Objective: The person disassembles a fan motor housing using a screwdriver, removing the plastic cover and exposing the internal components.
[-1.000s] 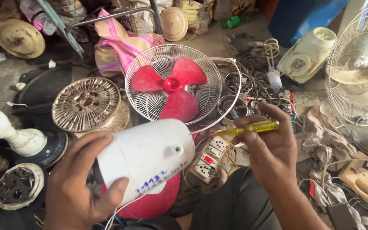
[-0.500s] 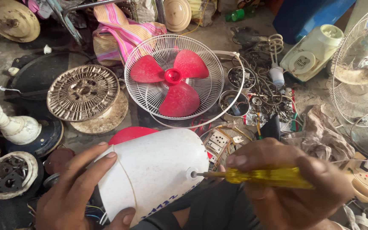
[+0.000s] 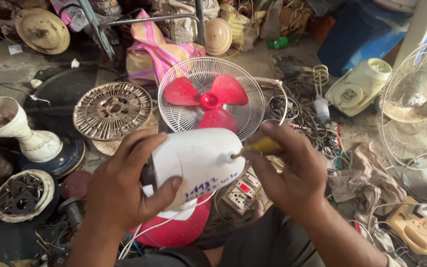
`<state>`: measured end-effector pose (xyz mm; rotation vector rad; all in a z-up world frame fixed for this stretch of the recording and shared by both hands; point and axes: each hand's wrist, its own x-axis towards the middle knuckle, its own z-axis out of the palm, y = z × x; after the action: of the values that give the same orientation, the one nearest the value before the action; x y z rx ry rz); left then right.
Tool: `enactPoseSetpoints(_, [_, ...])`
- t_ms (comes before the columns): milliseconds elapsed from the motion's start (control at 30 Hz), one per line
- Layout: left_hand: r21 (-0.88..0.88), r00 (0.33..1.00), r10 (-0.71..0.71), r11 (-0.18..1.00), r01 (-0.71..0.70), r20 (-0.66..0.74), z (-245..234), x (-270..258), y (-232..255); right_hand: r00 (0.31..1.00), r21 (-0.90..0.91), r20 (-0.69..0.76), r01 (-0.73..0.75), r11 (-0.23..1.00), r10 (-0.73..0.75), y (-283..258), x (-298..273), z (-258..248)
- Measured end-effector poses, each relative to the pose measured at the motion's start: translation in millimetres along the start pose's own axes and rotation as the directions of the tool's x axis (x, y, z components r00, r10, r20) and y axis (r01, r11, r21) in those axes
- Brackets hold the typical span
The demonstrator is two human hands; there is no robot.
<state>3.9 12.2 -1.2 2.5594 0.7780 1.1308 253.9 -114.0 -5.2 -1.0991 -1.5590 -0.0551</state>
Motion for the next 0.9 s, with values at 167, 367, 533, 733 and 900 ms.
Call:
enactPoseSetpoints(167, [0.002, 1.0, 0.007, 1.0, -0.007, -0.029, 3.9, 10.1, -23.5, 0.996, -0.021, 0.021, -0.088, 0.996, 0.089, 17.2, 31.7, 13.5])
enactPoseSetpoints(367, [0.002, 0.998, -0.059, 0.998, 0.059, -0.012, 5.1, 15.5, -46.2, 0.983, -0.073, 0.18, -0.021, 0.997, 0.034, 13.1, 61.3, 25.1])
enactPoseSetpoints(533, [-0.021, 0.999, -0.049, 0.999, 0.049, -0.012, 4.1, 18.9, -56.7, 0.945, 0.02, 0.243, -0.229, 0.973, 0.218, 9.4, 80.4, 32.2])
enactPoseSetpoints(733, [-0.034, 0.998, -0.067, 0.997, 0.067, 0.004, 2.2, 18.9, -59.6, 0.971, -0.12, 0.139, -0.178, 0.977, 0.194, 11.5, 79.2, 40.1])
enactPoseSetpoints(900, [-0.043, 0.997, -0.074, 0.996, 0.074, 0.009, 2.2, 20.2, -60.2, 0.962, -0.083, 0.165, -0.207, 0.975, 0.218, 17.0, 82.0, 41.8])
